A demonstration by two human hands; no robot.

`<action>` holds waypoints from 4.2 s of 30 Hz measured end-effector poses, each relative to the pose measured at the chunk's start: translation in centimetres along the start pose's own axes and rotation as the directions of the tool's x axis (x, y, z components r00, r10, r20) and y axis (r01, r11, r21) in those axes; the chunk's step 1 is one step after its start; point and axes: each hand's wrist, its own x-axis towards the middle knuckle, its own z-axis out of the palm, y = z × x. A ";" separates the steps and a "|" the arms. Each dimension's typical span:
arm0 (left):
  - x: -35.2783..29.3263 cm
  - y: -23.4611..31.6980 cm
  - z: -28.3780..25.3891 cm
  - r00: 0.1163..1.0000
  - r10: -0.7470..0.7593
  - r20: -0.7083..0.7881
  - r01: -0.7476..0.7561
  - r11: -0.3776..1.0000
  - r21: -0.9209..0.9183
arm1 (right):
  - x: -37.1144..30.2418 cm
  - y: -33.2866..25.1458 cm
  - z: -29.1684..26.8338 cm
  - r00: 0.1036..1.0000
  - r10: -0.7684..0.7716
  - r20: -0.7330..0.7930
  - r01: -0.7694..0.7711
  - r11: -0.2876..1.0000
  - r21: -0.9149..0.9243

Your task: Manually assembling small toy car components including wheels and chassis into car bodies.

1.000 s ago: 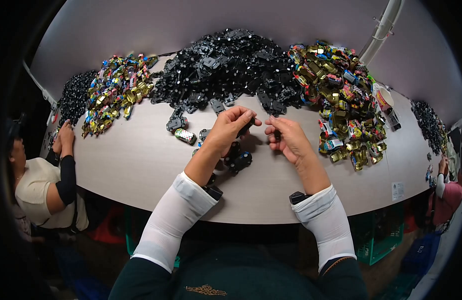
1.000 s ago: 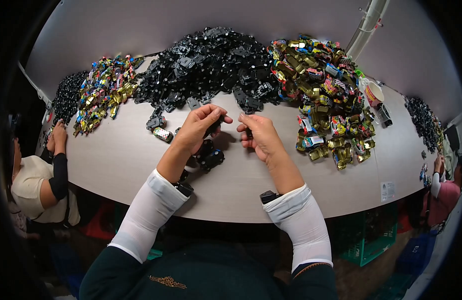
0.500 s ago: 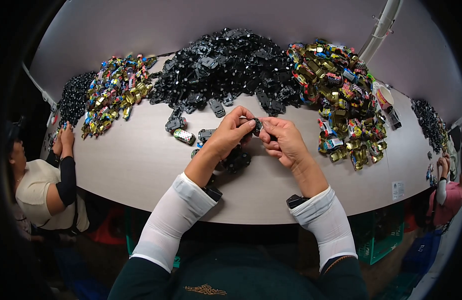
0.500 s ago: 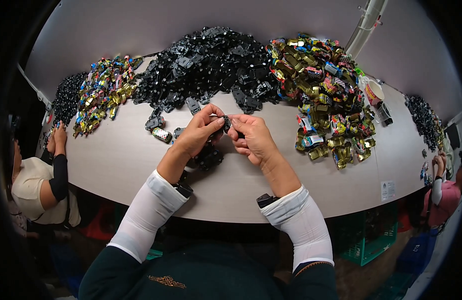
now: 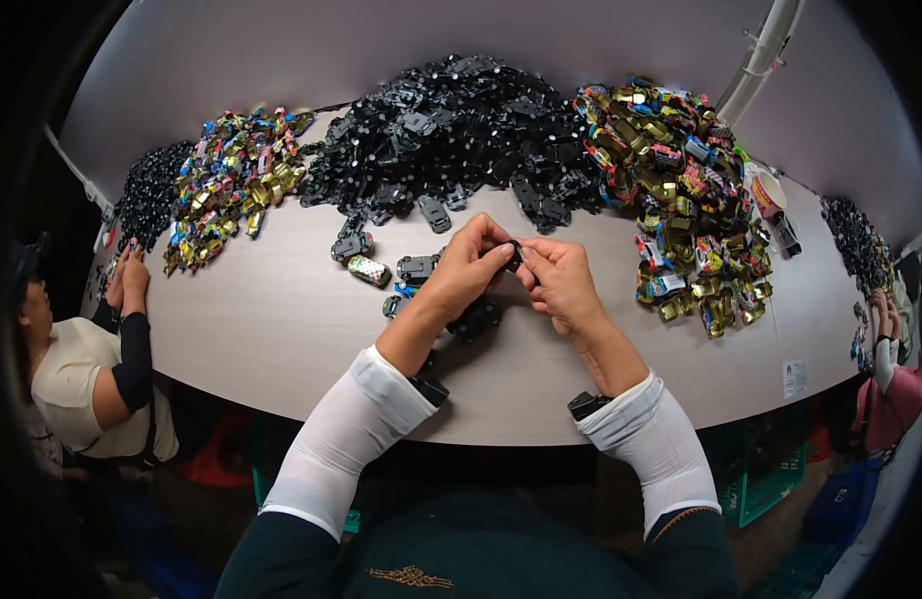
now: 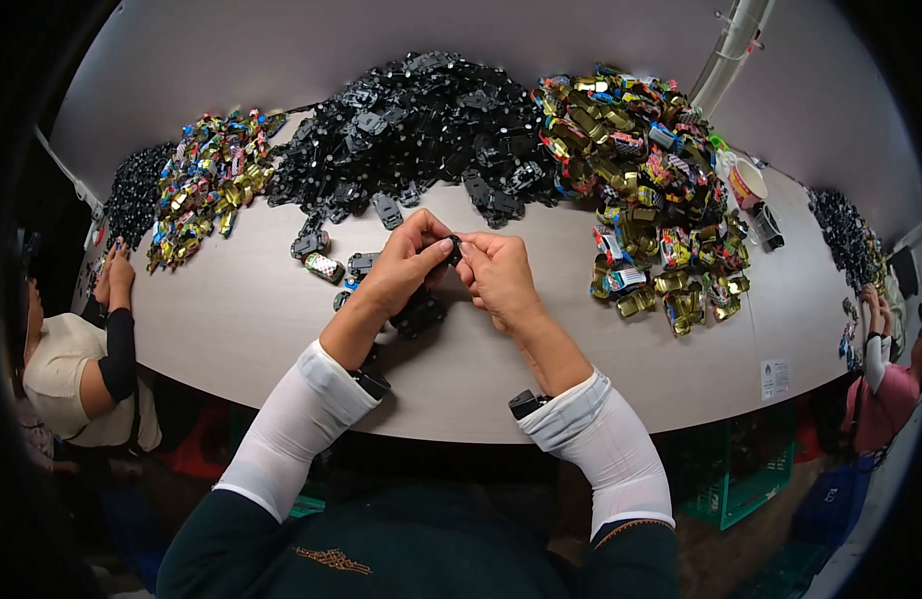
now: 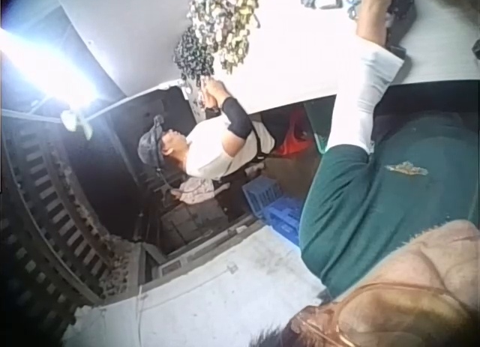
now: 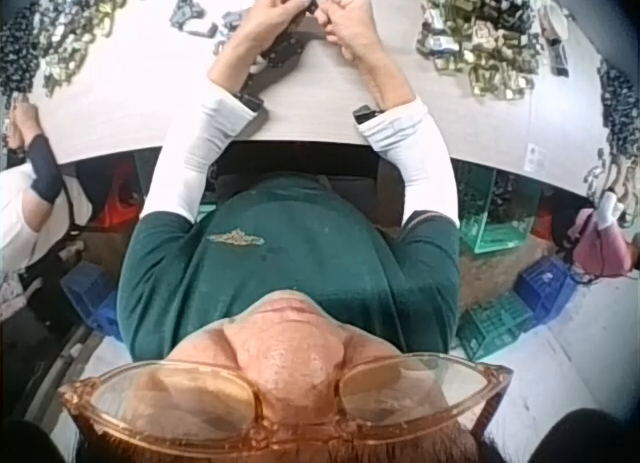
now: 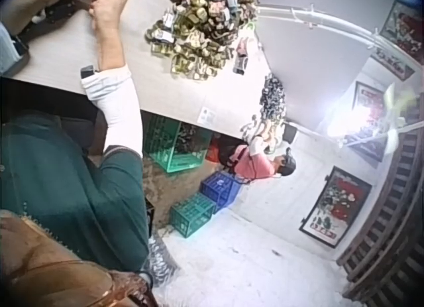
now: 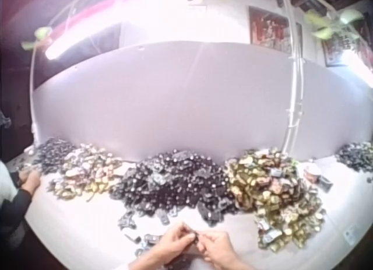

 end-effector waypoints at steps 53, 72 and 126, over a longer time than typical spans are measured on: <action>-0.3 0.6 -0.2 0.996 0.034 0.084 -0.058 0.951 0.304 | 0.4 -0.8 -1.7 0.993 0.037 0.108 -0.033 0.999 -0.039; -0.5 0.8 0.0 0.986 0.136 0.096 -0.166 0.851 0.498 | 0.4 -0.5 -1.2 0.998 0.051 0.025 -0.044 0.972 -0.229; 1.2 -0.4 -2.3 0.964 0.233 -0.130 -0.152 0.880 0.450 | 3.3 -2.5 -8.5 0.692 -0.659 -0.293 0.121 0.506 -0.854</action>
